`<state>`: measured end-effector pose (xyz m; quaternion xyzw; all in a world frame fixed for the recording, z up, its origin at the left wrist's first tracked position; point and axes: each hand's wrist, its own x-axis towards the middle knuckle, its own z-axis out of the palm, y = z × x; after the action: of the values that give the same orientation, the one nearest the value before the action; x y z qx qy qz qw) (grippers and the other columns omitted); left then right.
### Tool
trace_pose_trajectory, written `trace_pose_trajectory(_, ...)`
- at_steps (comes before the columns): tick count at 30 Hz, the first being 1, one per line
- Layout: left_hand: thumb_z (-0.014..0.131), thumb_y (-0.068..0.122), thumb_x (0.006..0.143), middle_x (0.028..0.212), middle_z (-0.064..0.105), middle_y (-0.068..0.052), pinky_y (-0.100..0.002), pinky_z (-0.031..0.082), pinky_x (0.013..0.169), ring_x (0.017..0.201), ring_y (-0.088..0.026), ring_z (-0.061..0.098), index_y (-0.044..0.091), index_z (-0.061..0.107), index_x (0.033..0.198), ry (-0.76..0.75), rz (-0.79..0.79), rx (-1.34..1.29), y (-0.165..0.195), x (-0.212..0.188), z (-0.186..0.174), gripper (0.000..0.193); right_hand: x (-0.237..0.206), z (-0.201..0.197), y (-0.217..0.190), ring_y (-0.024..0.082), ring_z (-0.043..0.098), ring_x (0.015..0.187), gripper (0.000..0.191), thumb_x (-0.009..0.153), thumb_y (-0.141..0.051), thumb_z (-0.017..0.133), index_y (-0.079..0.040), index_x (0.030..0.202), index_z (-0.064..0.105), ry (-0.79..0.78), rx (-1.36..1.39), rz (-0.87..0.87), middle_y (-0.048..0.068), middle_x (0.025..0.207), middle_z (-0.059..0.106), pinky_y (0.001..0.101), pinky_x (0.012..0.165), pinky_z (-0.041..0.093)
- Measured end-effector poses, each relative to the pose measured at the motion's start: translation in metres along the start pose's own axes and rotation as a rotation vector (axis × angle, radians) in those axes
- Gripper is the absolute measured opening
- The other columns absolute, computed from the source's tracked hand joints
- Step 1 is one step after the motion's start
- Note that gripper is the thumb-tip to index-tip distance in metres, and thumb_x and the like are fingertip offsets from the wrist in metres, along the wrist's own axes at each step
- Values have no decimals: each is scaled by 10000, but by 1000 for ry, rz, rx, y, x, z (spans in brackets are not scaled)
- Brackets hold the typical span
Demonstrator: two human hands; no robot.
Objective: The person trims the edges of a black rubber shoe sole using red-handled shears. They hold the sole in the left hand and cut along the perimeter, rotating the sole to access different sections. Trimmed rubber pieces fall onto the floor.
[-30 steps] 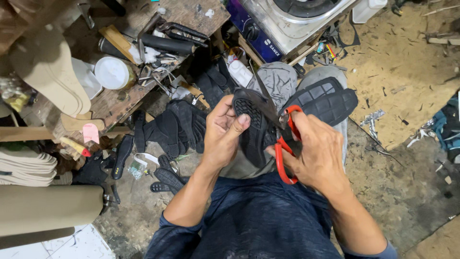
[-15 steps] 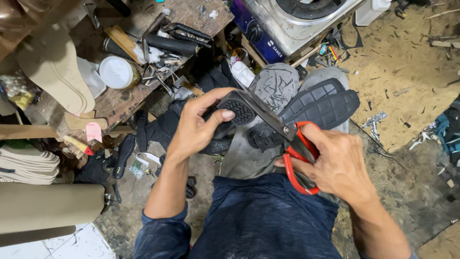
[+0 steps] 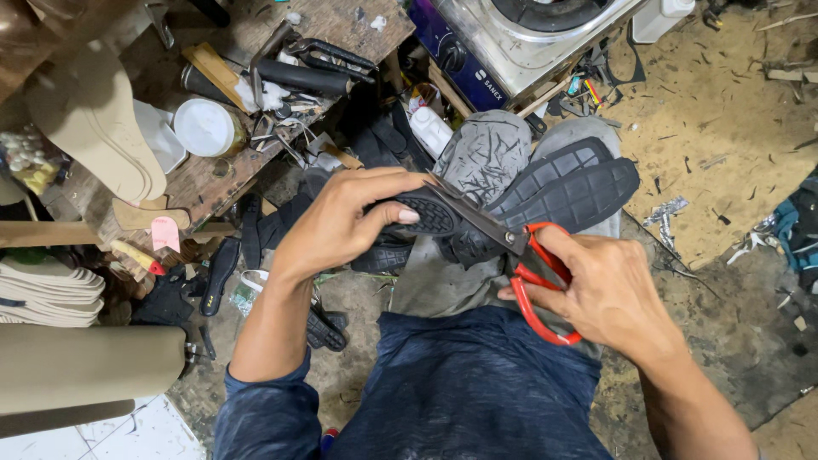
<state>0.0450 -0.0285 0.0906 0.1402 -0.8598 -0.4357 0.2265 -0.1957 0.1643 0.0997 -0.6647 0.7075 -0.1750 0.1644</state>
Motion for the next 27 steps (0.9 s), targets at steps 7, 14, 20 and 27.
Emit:
trace_pose_trajectory(7, 772, 94, 880, 949, 711, -82, -360, 522, 770, 846, -224, 668, 38, 723, 1163, -50, -78, 29, -19, 1, -15, 293, -5, 0, 15, 336, 553, 436, 396, 738, -376, 829, -79, 937, 658, -87, 113, 160, 148, 496, 551, 418, 468, 424)
trace_pose_trajectory(14, 767, -54, 1030, 1139, 656, -83, -244, 547, 835, 960, -141, 631, -17, 556, 1324, 1122, 97, -716, -38, 7, 8, 363, -10, 35, 30, 158, 463, 449, 302, 803, -266, 809, -37, 870, 624, 91, 405, 265, 77, 532, 560, 332, 467, 385)
trace_pose_trajectory(20, 738, -86, 950, 1299, 653, -101, -327, 562, 1020, 1161, -171, 646, -38, 551, 1417, 466, -245, -966, -30, 4, 63, 505, -13, 52, 23, 166, 483, 523, 342, 773, -253, 815, -33, 932, 606, 76, 547, 268, 92, 599, 587, 332, 507, 395)
trace_pose_trajectory(27, 595, -87, 1028, 1367, 598, -100, -354, 527, 1079, 1202, -179, 626, 52, 411, 1516, 790, -155, -1370, -37, 11, 125, 539, -4, 50, 5, 351, 613, 758, 709, 667, -422, 882, 1, 1134, 558, 220, 143, 99, 128, 840, 605, 449, 631, 457)
